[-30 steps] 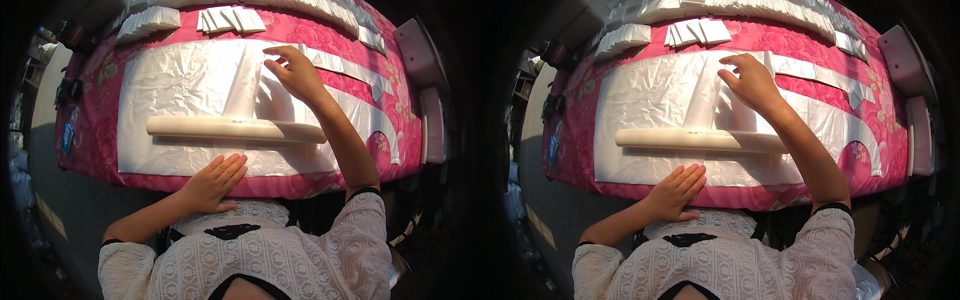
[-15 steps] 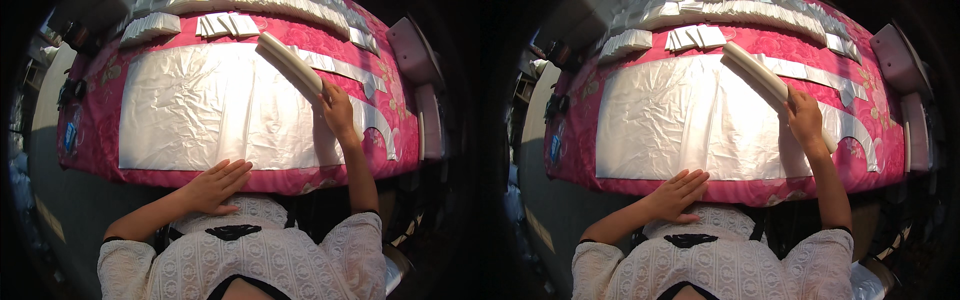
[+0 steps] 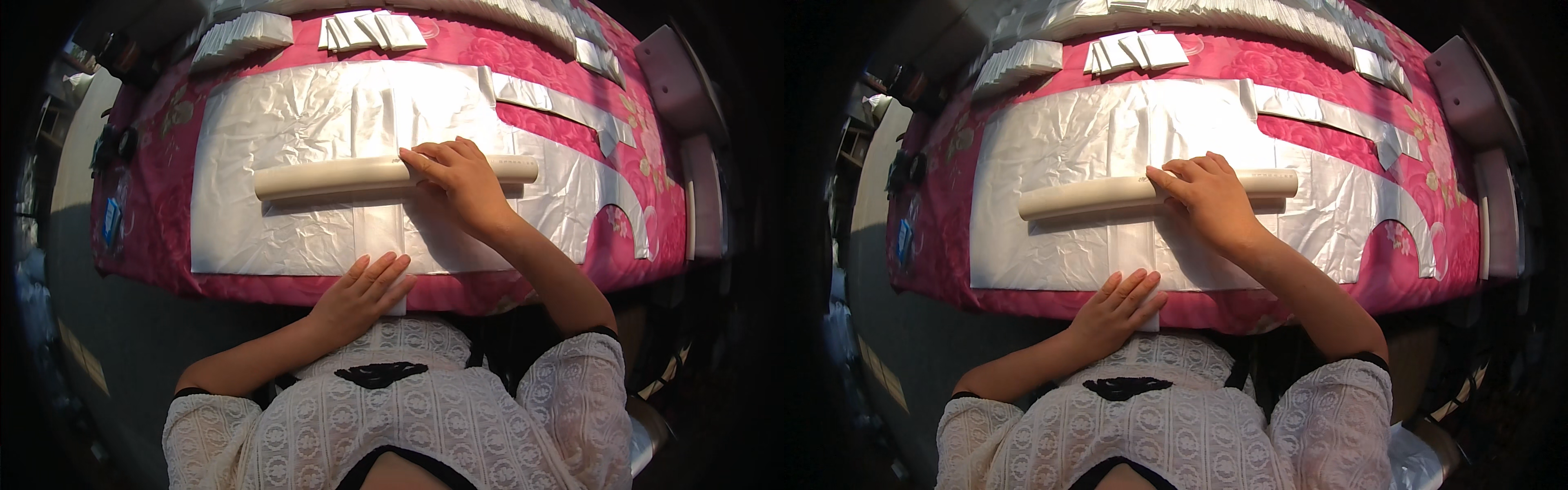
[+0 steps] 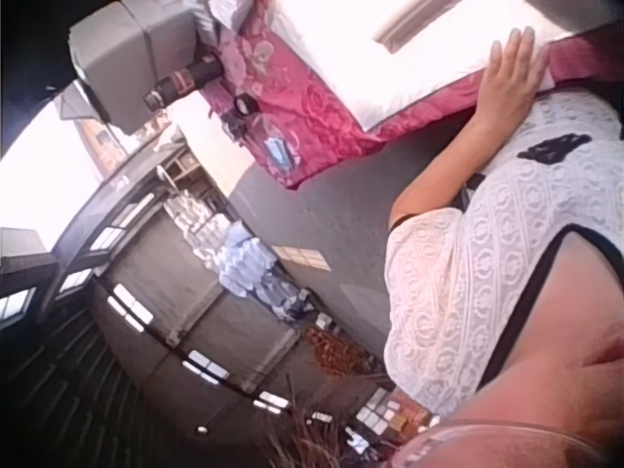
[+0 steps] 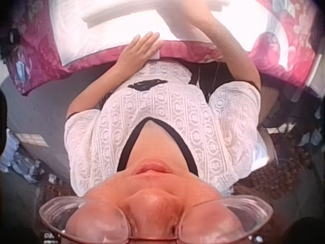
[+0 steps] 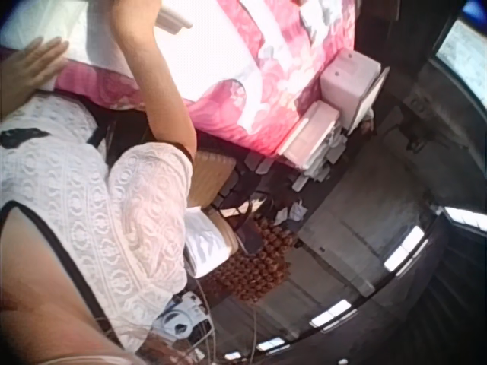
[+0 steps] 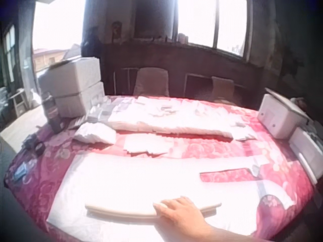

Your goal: The person unrolls a roll of white paper on a table covered with a pink cloth, tears off a sheet, and folds it into a small packet. This process is repeated multiple times, creating a stack of folded paper packets.

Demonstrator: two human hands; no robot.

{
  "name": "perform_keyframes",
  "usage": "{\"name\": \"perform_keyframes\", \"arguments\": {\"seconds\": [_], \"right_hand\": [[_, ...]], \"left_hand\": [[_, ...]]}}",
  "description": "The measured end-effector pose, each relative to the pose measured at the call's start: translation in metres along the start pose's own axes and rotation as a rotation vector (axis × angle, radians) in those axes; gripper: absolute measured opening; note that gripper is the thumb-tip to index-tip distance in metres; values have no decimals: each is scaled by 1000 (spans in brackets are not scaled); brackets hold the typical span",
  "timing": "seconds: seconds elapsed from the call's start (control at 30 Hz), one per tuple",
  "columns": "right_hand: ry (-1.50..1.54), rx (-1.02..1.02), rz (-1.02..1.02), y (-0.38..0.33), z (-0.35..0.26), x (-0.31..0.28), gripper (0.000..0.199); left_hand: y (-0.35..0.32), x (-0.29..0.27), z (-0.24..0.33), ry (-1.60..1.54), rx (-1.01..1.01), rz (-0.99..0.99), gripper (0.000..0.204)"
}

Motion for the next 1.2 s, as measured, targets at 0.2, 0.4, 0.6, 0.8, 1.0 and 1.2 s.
{"name": "perform_keyframes", "arguments": {"seconds": [0.2, 0.4, 0.6, 0.8, 1.0, 1.2], "right_hand": [[-24, -35, 94, 77, 67, 0, 42], [95, -185, -104, 47, 14, 4, 48], [338, -192, -355, -22, -49, 24, 49], [151, -160, -150, -33, -49, 35, 38], [172, -100, -144, -27, -40, 30, 28], [619, 583, -67, -3, -15, 25, 21]], "left_hand": [[-3, -2, -1, -23, 48, 26, 47], [-20, -10, -19, -246, -25, 112, 40], [-22, -24, -37, -325, 76, 174, 43], [-1, -25, -65, -405, -142, 117, 71], [7, -27, -81, -522, -152, 169, 87], [14, -23, -103, -1131, -605, 151, 91]]}}
Point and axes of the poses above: each hand's wrist, its own y-axis towards the middle knuckle, its own x-axis out of the palm, z = x × y, the point moved 4 cm from there along y, towards the middle knuckle, and after that the axes turned 8 degrees about y, right-handed, at the moved point
